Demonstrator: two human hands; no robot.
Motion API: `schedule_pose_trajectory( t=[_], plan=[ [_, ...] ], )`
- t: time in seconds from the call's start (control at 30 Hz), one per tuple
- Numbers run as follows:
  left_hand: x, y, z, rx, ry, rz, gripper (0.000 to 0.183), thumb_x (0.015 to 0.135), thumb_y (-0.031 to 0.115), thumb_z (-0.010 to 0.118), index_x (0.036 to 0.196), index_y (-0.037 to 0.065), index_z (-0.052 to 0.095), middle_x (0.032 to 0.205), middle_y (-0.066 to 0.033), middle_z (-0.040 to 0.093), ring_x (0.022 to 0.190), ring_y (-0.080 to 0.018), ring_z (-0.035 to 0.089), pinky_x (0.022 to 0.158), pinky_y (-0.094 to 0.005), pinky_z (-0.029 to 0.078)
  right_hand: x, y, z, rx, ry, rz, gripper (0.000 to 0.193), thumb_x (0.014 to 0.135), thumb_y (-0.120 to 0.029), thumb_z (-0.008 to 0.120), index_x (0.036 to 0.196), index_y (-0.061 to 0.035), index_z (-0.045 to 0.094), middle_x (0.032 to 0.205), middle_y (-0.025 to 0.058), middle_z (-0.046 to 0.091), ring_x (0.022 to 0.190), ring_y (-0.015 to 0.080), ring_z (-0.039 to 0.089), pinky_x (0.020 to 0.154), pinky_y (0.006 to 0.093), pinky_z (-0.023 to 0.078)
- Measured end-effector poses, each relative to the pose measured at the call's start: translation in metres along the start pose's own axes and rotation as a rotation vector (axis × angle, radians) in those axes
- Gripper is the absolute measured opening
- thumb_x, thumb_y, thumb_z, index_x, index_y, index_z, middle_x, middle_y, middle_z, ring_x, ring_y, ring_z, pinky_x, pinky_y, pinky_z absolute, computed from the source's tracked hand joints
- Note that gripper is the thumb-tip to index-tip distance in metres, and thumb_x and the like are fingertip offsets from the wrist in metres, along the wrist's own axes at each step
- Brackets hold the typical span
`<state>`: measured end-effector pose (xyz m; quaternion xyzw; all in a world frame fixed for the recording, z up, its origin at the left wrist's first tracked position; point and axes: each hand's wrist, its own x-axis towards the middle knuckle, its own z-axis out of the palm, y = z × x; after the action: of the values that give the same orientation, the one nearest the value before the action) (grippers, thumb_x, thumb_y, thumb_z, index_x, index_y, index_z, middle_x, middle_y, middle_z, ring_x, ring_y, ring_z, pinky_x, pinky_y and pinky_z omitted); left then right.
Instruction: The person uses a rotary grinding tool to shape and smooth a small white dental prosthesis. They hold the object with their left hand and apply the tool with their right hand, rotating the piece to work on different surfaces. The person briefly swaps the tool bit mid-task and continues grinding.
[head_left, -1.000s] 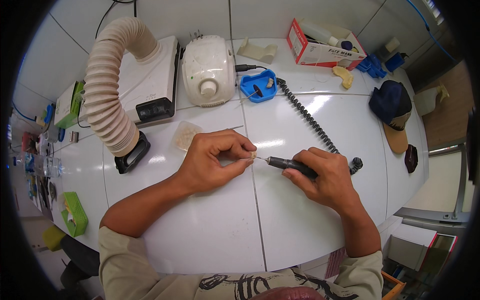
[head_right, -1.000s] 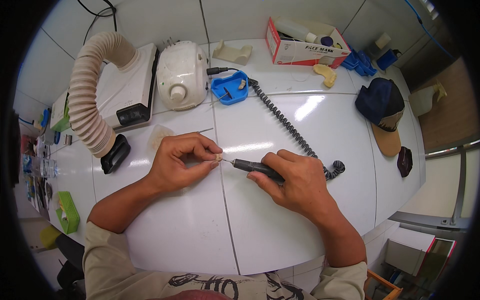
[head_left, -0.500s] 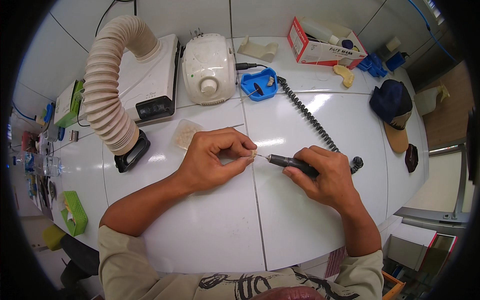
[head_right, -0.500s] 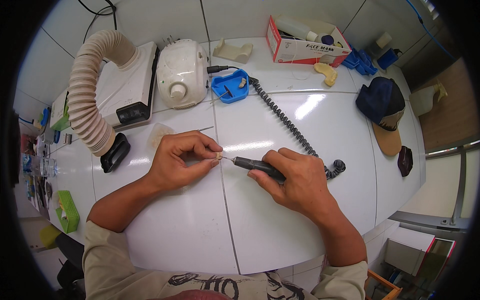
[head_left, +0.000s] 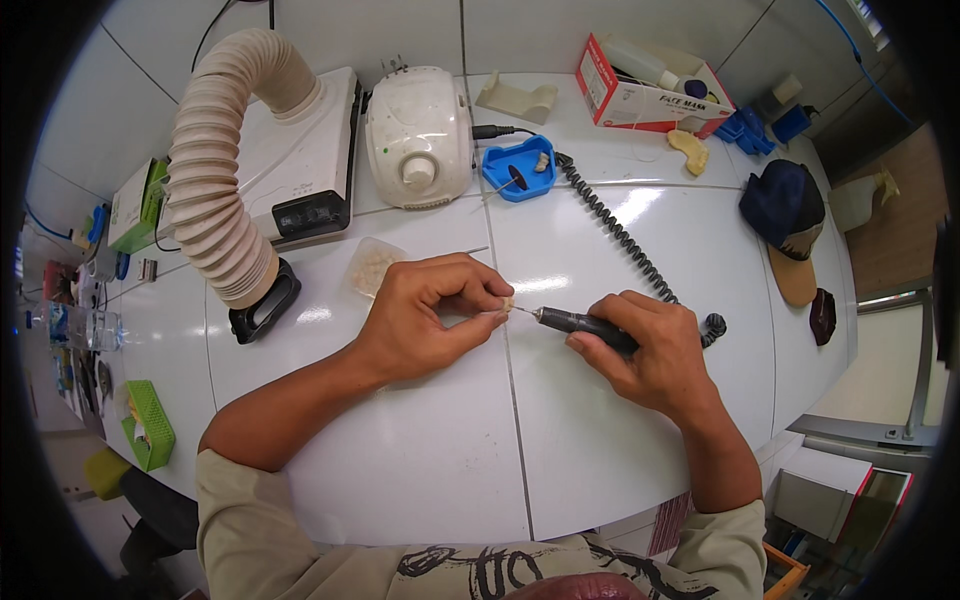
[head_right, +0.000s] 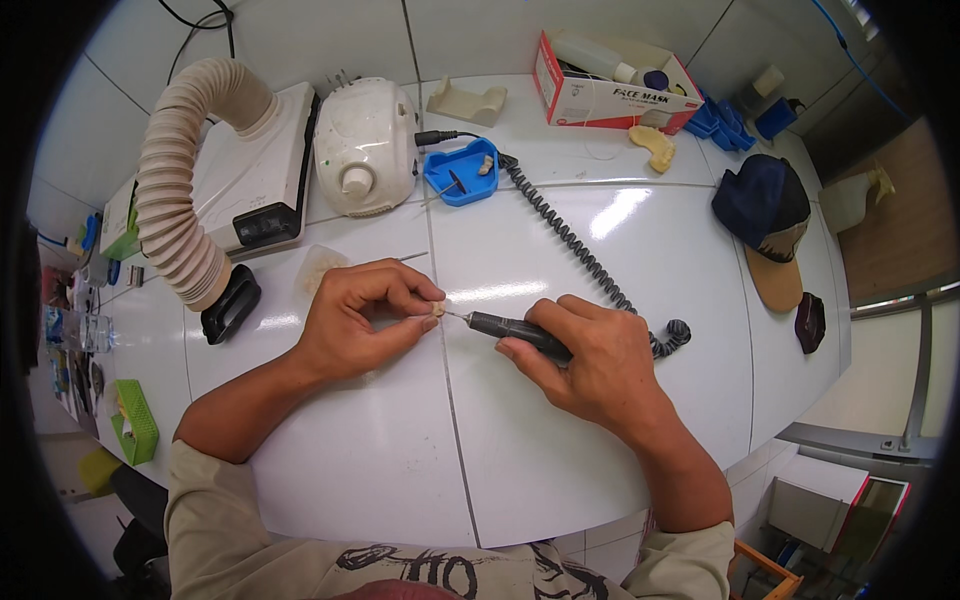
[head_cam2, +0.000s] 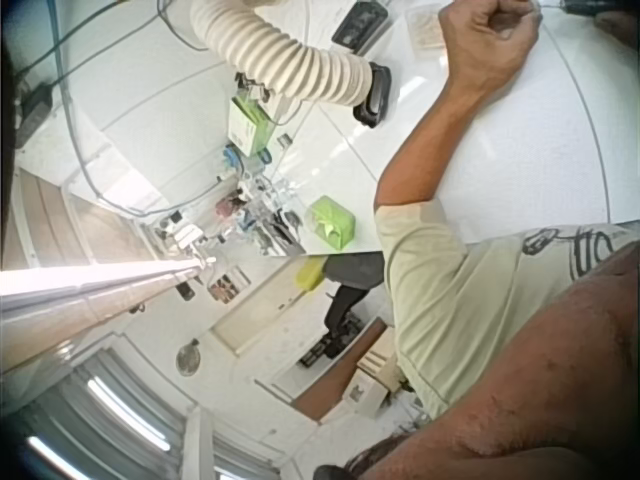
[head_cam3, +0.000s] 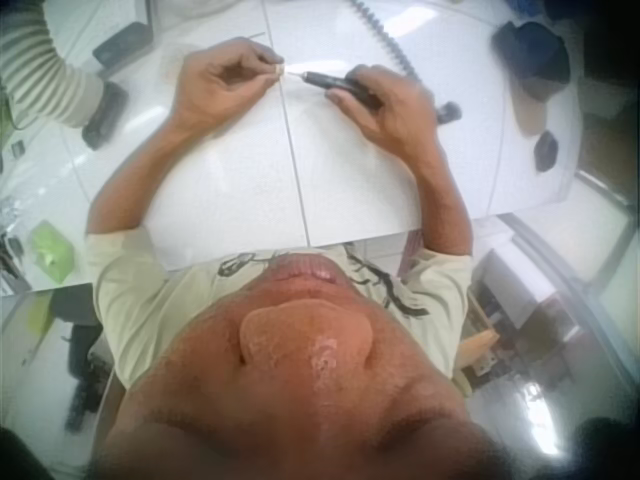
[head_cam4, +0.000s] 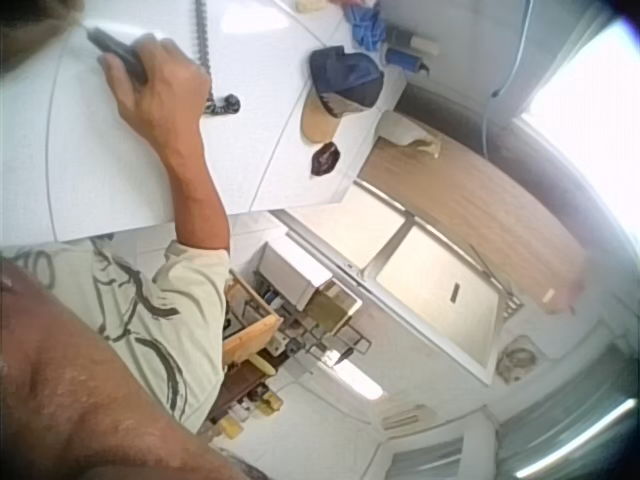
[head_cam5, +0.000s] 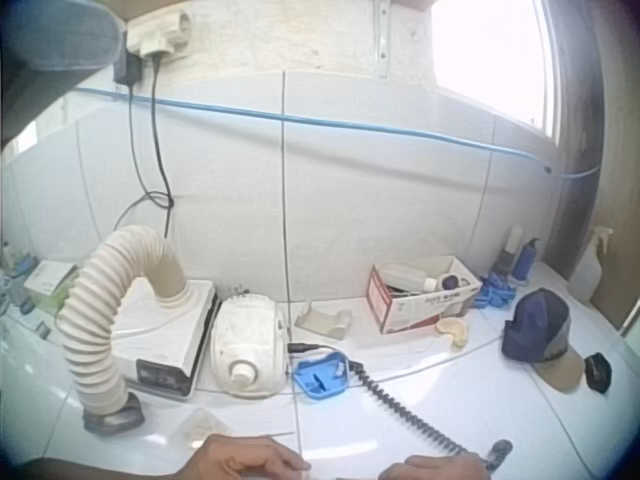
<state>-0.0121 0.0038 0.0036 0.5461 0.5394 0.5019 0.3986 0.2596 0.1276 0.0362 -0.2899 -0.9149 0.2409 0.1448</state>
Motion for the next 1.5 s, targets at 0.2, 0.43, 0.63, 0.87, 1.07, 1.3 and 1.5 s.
schedule_pose_trajectory(
  t=[0.2,0.43,0.63,0.87,1.07,1.3,1.5],
  plan=[
    [0.0002,0.0012,-0.0002,0.008,-0.01,-0.001,0.011,0.092,-0.007,0.082,0.088,-0.001,0.073,0.116,-0.018,0.08,0.105,-0.0185,0.078,0.094,-0.033,0.064,-0.0007,0.0014,0.0017,-0.002,0.004,-0.008,0.034,0.094,-0.04,0.092,0.098,-0.0081,0.081,0.076,0.0055,0.072,0.056,0.0221,0.067,0.054,0.0377,0.05],
    [-0.0001,0.0001,0.0001,-0.029,-0.014,-0.047,0.012,0.092,-0.007,0.082,0.087,-0.002,0.073,0.114,-0.0179,0.08,0.104,-0.0175,0.077,0.094,-0.0325,0.063,-0.0006,0.0005,0.0007,-0.012,-0.01,-0.01,0.035,0.094,-0.04,0.092,0.098,-0.008,0.081,0.076,0.0052,0.071,0.057,0.0222,0.067,0.054,0.0374,0.051],
    [-0.0001,-0.0009,-0.0013,0.024,-0.027,0.007,0.012,0.092,-0.007,0.082,0.086,-0.002,0.073,0.114,-0.0179,0.08,0.104,-0.0184,0.078,0.095,-0.0333,0.063,-0.0002,-0.0005,0.0005,-0.005,-0.002,-0.013,0.034,0.093,-0.039,0.093,0.097,-0.0079,0.08,0.077,0.0058,0.071,0.058,0.0227,0.067,0.055,0.0374,0.052],
    [0.0,-0.0008,-0.0003,0.02,-0.013,0.003,0.012,0.092,-0.006,0.084,0.087,-0.001,0.074,0.114,-0.0173,0.08,0.104,-0.0192,0.078,0.095,-0.0336,0.063,-0.0005,0.0012,-0.0005,0.003,-0.019,-0.002,0.033,0.094,-0.039,0.092,0.097,-0.0082,0.08,0.076,0.0056,0.072,0.058,0.0228,0.068,0.055,0.0372,0.051],
    [0.0,0.0003,-0.0012,0.035,-0.012,0.015,0.012,0.091,-0.005,0.085,0.086,-0.001,0.075,0.114,-0.017,0.08,0.104,-0.0196,0.078,0.093,-0.0333,0.064,-0.0005,0.0015,0.0012,-0.003,-0.005,-0.008,0.033,0.094,-0.039,0.092,0.097,-0.0084,0.08,0.076,0.0054,0.072,0.057,0.0227,0.067,0.054,0.0375,0.051],
    [0.0001,-0.0003,0.0005,0.03,0.001,0.011,0.011,0.09,-0.005,0.086,0.087,-0.002,0.076,0.114,-0.0167,0.08,0.104,-0.0198,0.078,0.093,-0.0334,0.063,0.0003,0.0016,0.0011,-0.003,0.0,-0.019,0.033,0.095,-0.04,0.091,0.097,-0.0084,0.08,0.076,0.0057,0.072,0.058,0.0228,0.067,0.055,0.0377,0.051],
    [-0.0003,-0.0016,-0.0013,0.075,-0.023,0.033,0.01,0.09,-0.006,0.085,0.087,-0.002,0.076,0.113,-0.0165,0.08,0.103,-0.0199,0.078,0.093,-0.033,0.063,0.0006,-0.0008,-0.0015,-0.002,-0.028,-0.01,0.034,0.094,-0.04,0.092,0.097,-0.0081,0.08,0.077,0.0058,0.072,0.058,0.0232,0.067,0.055,0.038,0.052]
  ],
)
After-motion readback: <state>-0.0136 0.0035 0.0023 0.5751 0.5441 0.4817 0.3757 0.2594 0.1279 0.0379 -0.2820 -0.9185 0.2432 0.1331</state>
